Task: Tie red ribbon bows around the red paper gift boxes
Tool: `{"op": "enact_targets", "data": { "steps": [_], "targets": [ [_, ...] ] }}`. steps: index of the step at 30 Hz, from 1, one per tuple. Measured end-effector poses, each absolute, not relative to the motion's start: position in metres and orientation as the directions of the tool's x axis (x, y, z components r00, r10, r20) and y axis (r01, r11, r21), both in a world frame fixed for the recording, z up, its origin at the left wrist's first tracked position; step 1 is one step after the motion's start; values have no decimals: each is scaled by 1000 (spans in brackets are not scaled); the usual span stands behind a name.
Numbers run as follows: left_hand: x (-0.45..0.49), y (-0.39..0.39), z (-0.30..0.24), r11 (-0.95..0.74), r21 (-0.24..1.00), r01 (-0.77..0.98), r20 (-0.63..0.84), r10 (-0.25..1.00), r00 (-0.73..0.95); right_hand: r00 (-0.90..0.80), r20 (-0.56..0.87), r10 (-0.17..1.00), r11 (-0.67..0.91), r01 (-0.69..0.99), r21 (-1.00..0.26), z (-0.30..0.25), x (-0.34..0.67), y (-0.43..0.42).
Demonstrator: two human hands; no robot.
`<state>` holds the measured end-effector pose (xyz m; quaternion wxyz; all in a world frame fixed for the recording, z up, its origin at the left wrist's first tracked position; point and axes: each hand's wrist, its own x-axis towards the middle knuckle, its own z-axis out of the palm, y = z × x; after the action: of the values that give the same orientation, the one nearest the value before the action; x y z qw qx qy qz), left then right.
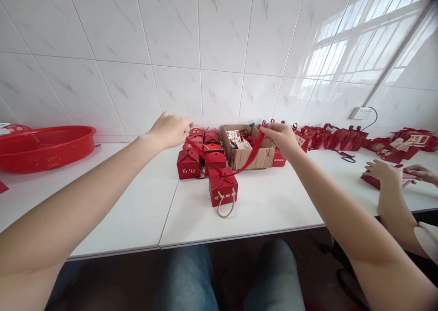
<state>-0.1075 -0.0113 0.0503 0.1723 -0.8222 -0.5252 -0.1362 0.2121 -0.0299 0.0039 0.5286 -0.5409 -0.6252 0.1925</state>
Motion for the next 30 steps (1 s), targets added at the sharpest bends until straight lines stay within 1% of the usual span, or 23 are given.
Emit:
{"op": "enact_targets", "data": {
  "steps": [1,2,3,4,5,6,8,9,11,14,21,30],
  "targets": [
    [-113,-14,41,-342,-247,906,399,817,417,151,418,896,255,596,-761,-8,224,-27],
    [-116,-17,30,-340,-311,888,389,806,445,166,402,901,179,702,-689,-19,235,-24],
    [-117,-20,18,-382,-326,865,368,792,488,171,398,901,155,732,-663,-30,241,-22],
    [-116,-23,5,-447,-293,845,332,781,529,162,398,903,149,752,-643,-39,244,-20],
    [-112,-24,-7,-528,-224,819,285,768,573,127,392,911,168,756,-633,-48,243,-19],
    [-107,-24,-19,-599,-135,789,234,754,613,53,376,925,214,745,-632,-55,237,-20],
    [-92,-22,-40,-676,31,736,182,728,661,-190,315,930,355,682,-639,-67,217,-21],
    [-84,-20,-49,-698,73,712,174,712,681,-316,274,908,417,644,-642,-72,204,-22],
    [-71,-14,-63,-728,105,677,173,684,709,-485,208,850,499,610,-616,-80,179,-22],
    [-60,-10,-71,-731,99,676,192,680,707,-616,200,762,610,578,-543,-88,153,-16],
    [-59,-17,-69,-706,101,701,235,702,673,-664,224,713,681,581,-445,-92,145,-10],
    [-53,-25,-77,-682,110,723,290,718,633,-604,194,773,626,675,-391,-90,136,-21]
  ]
}}
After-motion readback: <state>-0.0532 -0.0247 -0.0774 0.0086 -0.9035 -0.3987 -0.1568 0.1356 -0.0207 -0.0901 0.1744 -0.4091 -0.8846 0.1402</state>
